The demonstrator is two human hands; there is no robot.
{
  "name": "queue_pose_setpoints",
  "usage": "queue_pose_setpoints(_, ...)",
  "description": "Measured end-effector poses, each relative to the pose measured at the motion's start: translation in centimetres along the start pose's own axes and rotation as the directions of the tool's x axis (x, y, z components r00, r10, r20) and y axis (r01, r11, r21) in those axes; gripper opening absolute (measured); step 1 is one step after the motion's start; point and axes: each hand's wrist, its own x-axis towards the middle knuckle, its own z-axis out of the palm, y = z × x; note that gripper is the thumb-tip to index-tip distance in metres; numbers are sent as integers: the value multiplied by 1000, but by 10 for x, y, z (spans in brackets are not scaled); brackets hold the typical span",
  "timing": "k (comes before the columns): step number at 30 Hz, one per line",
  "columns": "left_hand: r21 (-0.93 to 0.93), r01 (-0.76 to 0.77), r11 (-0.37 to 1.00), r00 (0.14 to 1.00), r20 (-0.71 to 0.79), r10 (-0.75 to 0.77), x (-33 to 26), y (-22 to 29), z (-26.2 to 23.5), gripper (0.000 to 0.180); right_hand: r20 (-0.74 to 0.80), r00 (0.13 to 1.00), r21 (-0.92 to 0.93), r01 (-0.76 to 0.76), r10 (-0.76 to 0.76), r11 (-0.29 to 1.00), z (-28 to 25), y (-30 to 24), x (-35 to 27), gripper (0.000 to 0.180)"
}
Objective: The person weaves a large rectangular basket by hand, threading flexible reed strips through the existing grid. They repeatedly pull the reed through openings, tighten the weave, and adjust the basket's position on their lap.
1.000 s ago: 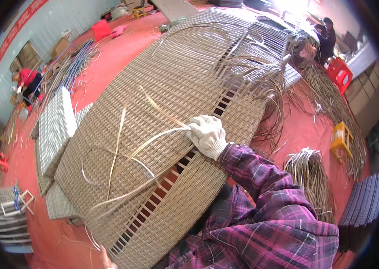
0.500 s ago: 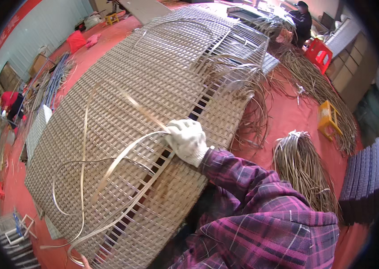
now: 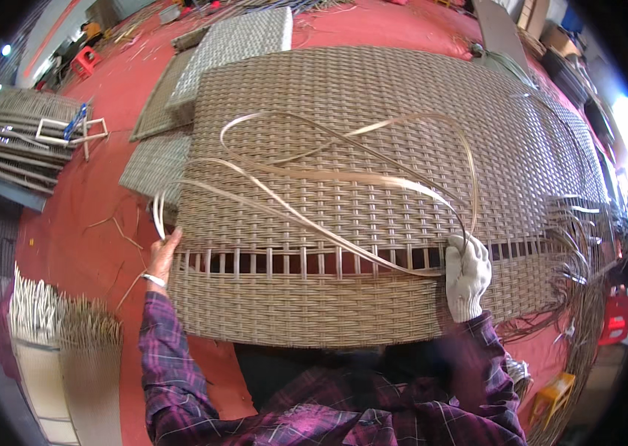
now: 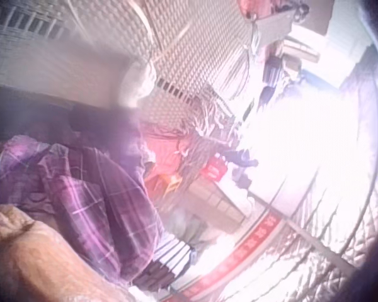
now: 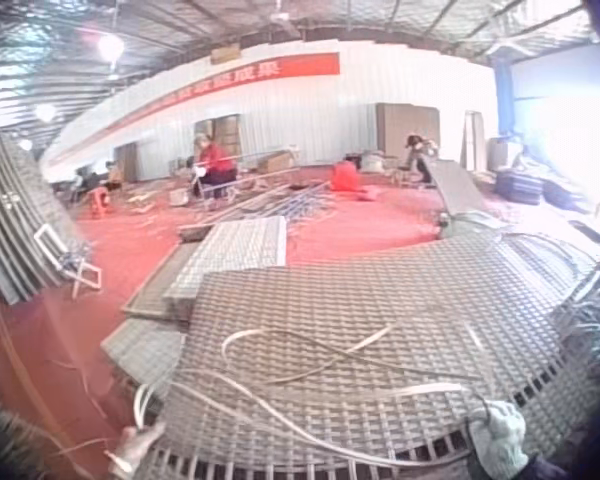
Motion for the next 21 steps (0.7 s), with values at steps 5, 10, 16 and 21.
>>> queue_pose_setpoints(5, 142, 27, 990, 997, -77, -17, -6, 13, 2, 52, 21, 998, 44, -54, 53, 998, -13, -15, 5, 16)
queue_pose_setpoints(10, 244, 165, 955, 969, -220, -111, -14, 14, 14, 56, 61, 996, -67, 67, -63, 996, -20, -10, 10, 16)
queue_pose_setpoints(16, 223, 162, 961, 885, -464, -41, -44, -2, 7, 47, 92, 992, 403, -114, 84, 908, -13, 7, -2, 15)
queue_pose_setpoints(21, -192, -33, 981, 821, -564, -83, -49, 7, -30, 30, 308, 871, 672, -484, 383, 560, -24, 6, -2, 31)
